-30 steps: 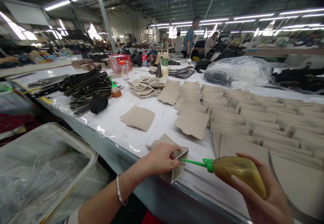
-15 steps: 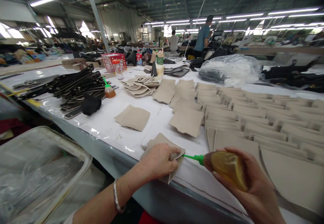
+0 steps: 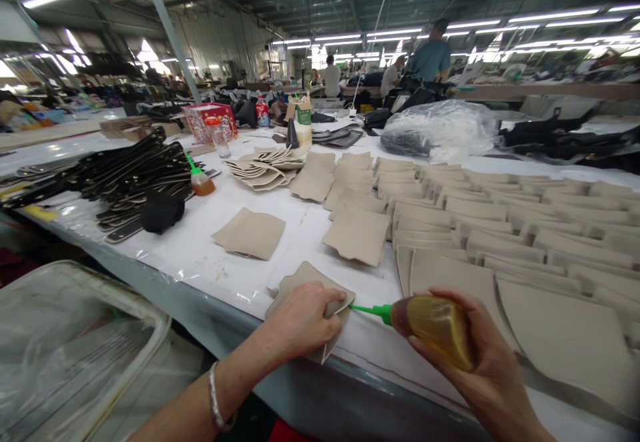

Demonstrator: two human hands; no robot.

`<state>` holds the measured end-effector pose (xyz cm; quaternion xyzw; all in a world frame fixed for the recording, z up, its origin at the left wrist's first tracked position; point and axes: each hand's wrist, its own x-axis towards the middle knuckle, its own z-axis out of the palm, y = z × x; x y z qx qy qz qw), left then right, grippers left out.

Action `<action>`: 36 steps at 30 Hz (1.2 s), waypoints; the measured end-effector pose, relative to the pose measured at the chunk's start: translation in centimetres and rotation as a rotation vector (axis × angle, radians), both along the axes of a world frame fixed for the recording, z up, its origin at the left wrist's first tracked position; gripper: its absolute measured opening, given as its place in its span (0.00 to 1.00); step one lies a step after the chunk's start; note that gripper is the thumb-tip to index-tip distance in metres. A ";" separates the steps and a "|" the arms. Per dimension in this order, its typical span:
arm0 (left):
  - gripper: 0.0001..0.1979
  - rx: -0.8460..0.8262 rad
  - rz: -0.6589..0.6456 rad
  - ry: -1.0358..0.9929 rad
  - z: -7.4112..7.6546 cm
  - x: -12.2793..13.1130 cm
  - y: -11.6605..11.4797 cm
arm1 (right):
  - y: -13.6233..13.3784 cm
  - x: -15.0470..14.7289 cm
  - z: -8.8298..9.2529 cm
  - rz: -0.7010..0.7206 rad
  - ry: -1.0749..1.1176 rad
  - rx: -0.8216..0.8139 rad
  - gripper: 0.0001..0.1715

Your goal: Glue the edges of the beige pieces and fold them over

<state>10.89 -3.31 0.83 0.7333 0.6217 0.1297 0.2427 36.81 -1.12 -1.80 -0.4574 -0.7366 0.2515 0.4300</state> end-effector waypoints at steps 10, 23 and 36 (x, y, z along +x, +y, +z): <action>0.25 -0.028 0.010 0.008 0.1 0.1 -0.2 | -0.1 0.3 0.2 0.016 -0.018 0.022 0.28; 0.26 -0.005 0.006 -0.032 -0.3 0.0 -0.3 | -0.6 0.3 -0.4 -0.046 0.009 -0.009 0.29; 0.27 -0.009 0.024 -0.047 -0.4 0.0 -0.3 | -1.1 0.8 -1.1 -0.009 -0.022 -0.082 0.28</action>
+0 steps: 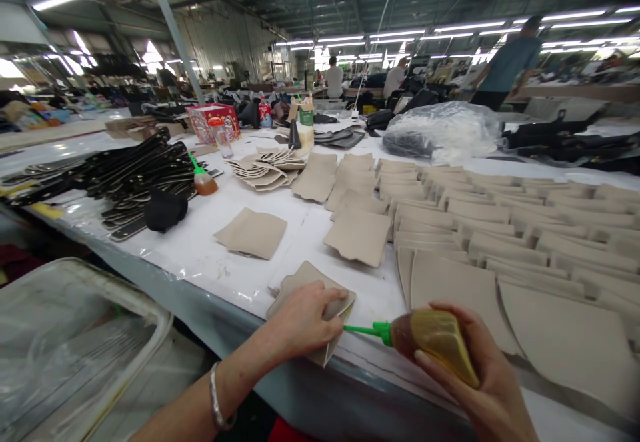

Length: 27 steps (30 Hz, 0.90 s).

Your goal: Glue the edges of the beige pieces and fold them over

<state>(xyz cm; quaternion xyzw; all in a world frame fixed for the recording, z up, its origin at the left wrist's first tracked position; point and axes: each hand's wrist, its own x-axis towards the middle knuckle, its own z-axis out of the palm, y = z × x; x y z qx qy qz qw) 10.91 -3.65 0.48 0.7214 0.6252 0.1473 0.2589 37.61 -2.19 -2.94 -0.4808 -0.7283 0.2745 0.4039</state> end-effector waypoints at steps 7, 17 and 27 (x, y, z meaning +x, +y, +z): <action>0.26 0.012 -0.008 -0.028 -0.2 -0.3 0.0 | -0.4 -0.6 0.0 -0.079 0.094 -0.073 0.31; 0.26 0.032 -0.008 -0.056 -0.3 -0.3 -0.1 | -0.6 -1.0 0.0 -0.123 0.163 -0.151 0.34; 0.26 0.054 0.005 -0.060 -0.7 -0.3 -0.2 | -3.1 -2.3 1.8 -0.153 0.231 -0.308 0.32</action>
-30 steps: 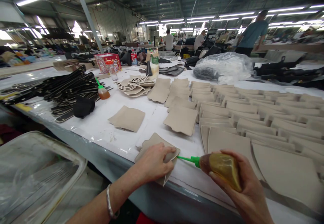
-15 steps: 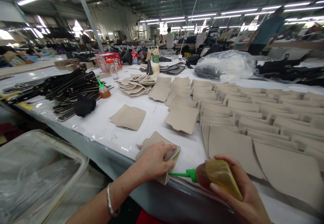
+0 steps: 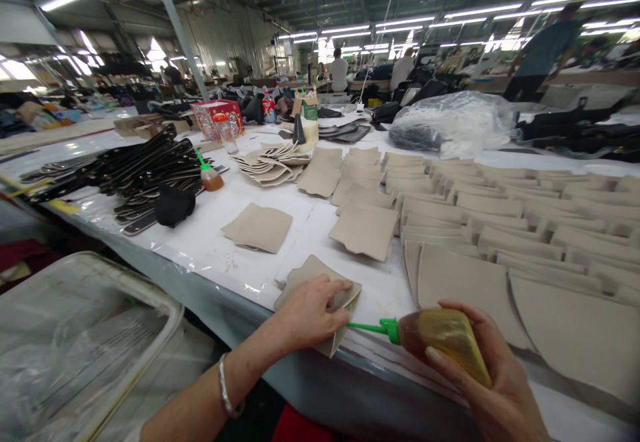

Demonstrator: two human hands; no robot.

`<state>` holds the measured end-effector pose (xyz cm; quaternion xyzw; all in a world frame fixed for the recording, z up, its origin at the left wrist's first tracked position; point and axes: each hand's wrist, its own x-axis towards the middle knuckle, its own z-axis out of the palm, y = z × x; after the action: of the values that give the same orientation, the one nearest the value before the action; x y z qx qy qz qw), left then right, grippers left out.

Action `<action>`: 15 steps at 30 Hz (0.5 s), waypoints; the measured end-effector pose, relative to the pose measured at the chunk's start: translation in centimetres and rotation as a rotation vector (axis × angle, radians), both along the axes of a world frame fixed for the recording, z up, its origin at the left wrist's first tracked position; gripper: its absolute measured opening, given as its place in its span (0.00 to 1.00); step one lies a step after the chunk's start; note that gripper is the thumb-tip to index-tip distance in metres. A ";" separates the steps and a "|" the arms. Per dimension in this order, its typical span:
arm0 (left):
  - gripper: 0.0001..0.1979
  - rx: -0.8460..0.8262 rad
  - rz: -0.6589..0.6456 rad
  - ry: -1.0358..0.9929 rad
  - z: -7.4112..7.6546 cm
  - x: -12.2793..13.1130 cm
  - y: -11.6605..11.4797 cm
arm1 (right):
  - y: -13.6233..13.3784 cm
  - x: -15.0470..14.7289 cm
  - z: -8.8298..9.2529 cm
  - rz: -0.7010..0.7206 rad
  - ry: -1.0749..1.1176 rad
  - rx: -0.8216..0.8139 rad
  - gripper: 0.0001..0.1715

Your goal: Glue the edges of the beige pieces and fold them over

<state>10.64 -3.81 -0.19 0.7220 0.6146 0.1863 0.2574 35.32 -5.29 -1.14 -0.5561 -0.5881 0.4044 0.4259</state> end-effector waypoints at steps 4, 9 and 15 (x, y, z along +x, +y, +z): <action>0.26 -0.002 0.007 -0.004 0.1 0.1 -0.2 | 0.0 0.4 -0.6 0.079 0.014 -0.054 0.35; 0.26 0.003 0.015 -0.015 0.0 0.2 -0.2 | -0.6 0.0 -0.4 0.039 0.005 -0.063 0.35; 0.26 0.020 0.013 -0.016 -0.4 0.2 -0.2 | -1.2 -0.2 -0.7 0.094 0.129 -0.135 0.36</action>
<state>10.80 -3.96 -0.58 0.7190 0.6154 0.2000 0.2537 35.15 -6.47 -1.83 -0.5284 -0.5563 0.4973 0.4050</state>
